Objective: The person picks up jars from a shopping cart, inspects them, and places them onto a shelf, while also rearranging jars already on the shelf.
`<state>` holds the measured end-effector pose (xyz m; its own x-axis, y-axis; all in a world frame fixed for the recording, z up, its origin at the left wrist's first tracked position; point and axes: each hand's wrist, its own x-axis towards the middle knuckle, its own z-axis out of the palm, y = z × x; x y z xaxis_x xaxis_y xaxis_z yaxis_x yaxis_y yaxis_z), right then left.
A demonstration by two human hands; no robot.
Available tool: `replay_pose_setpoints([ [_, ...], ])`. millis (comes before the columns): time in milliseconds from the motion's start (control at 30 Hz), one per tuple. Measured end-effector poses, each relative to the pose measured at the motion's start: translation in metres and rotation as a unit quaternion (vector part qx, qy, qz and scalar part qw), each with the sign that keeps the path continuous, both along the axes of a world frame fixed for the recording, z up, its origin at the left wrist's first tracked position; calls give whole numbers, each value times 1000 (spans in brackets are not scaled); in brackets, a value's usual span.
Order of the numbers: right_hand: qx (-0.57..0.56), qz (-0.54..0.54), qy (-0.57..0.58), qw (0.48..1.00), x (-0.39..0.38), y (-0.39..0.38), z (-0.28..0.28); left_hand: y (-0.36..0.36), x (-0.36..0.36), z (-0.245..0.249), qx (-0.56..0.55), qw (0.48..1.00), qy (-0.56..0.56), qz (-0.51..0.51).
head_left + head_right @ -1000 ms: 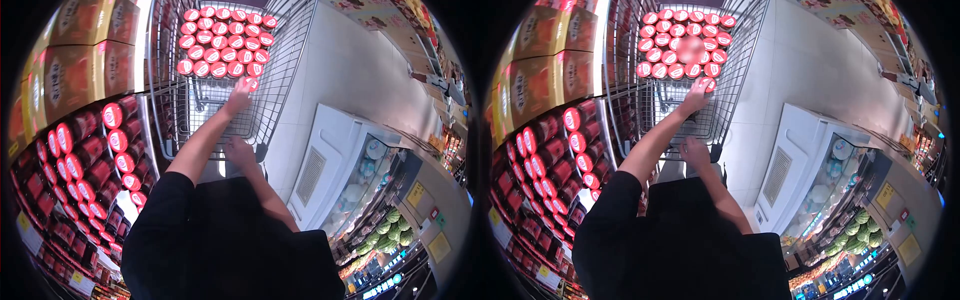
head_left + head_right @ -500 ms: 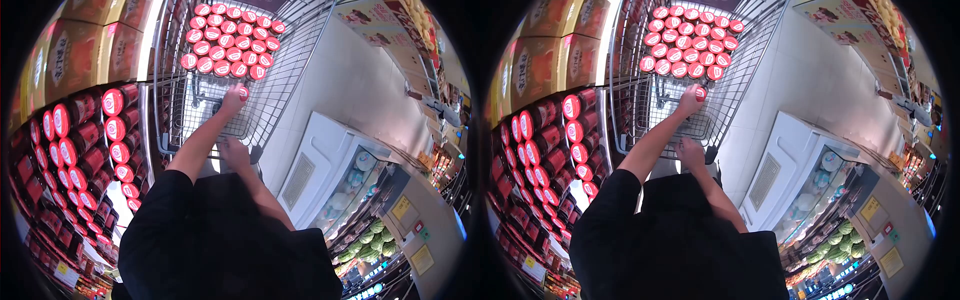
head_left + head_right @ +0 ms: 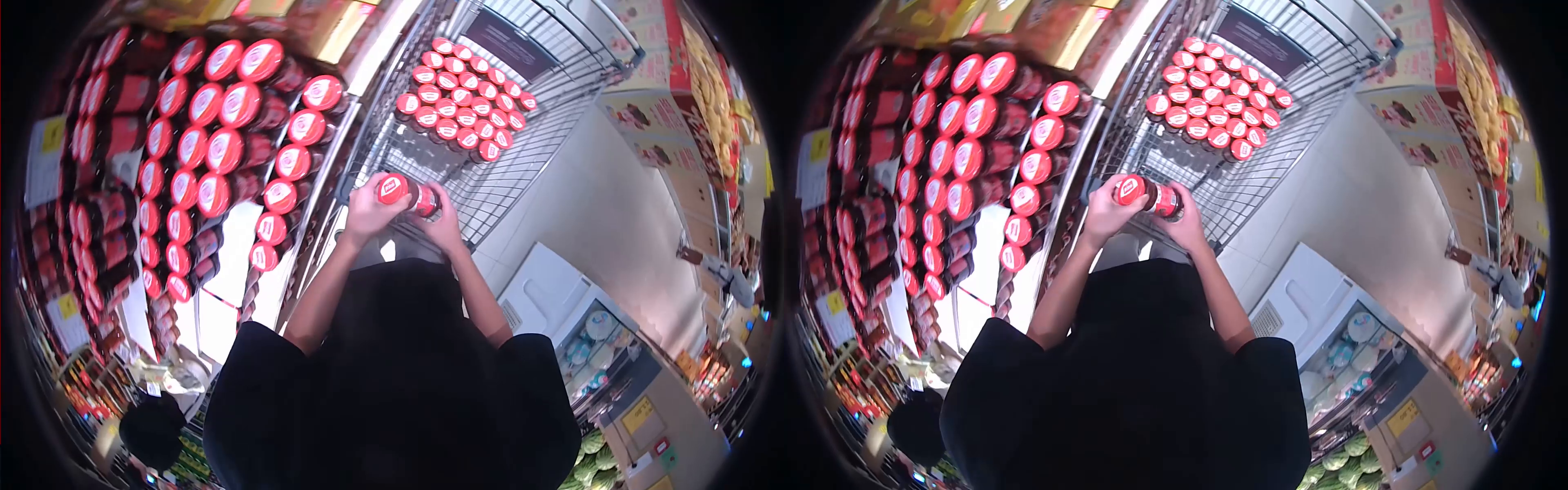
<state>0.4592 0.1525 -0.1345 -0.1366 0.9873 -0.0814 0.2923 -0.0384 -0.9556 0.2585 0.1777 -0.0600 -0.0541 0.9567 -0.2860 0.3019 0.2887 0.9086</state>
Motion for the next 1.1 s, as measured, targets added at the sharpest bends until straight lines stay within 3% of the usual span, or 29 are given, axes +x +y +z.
replay_pose_setpoints([
  [67,-22,57,29,998,-16,6,44,-17,-22,51,7,1000,15,19],
  [200,40,139,46,988,-53,1,86,-55,-61,88,63,992,49,94],
  [333,46,226,100,968,-92,-10,118,-99,-90,108,110,975,-101,163],
  [400,-34,262,164,950,-111,-18,127,-121,-103,108,136,945,-230,188],
  [467,-35,289,183,939,-132,-27,138,-142,-110,105,160,915,-285,238],
  [567,-127,365,219,896,-156,-37,154,-167,-118,108,187,886,-295,306],
  [800,-89,491,161,851,-211,-61,150,-223,-150,109,177,873,-251,379],
  [933,-91,472,100,871,-238,-95,147,-255,-166,99,183,864,-180,434],
  [1000,-157,461,-11,873,-246,-105,144,-267,-170,94,208,865,-86,449],
  [1100,-145,496,0,856,-256,-117,125,-282,-181,61,218,871,-53,438],
])
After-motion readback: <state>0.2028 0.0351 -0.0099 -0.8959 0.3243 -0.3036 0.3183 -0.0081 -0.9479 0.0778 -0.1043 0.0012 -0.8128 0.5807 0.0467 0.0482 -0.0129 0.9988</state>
